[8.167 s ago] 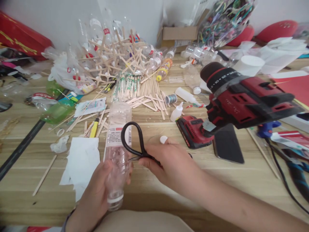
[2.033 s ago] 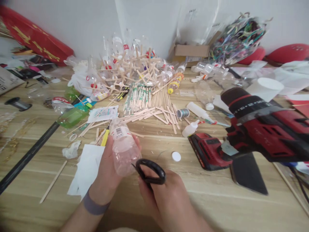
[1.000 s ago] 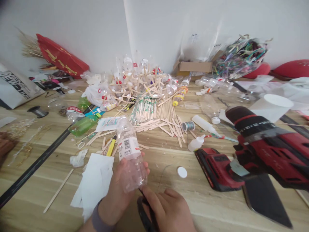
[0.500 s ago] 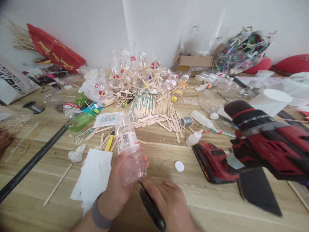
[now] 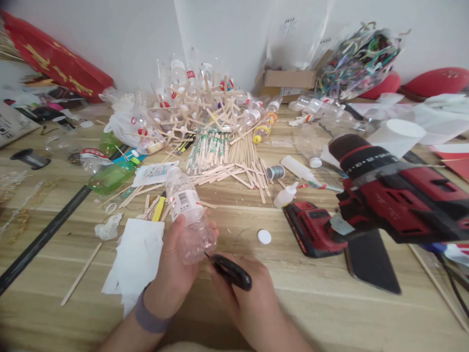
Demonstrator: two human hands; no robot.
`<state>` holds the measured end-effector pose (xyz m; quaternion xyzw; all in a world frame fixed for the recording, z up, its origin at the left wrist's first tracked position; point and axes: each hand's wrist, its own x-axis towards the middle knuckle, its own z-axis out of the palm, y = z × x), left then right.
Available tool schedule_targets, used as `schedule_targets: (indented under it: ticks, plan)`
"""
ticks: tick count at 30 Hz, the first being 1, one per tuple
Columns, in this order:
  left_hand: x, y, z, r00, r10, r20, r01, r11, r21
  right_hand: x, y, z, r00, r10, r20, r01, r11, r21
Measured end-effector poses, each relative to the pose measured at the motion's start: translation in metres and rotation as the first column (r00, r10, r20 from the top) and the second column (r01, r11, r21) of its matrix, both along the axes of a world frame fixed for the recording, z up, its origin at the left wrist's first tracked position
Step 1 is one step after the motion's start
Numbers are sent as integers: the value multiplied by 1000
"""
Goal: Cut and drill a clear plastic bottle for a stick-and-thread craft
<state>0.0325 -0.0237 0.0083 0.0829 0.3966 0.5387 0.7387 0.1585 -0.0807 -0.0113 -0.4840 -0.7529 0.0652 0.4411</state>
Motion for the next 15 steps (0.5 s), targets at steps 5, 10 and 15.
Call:
schedule_targets:
  ticks: [5,10,15]
  plan:
    - [2,1,1,1000,15,19,-14,999,-34,-3,4,7,999,-36,1,35,990,-137]
    - [1,0,1,998,44,38,-43,998,-34,-5,4,9,995,-55,83,63,994,-94]
    - [3,0,3,999,24,21,-23,999,-46,-7,2,14,990,-31,134,28,999,27]
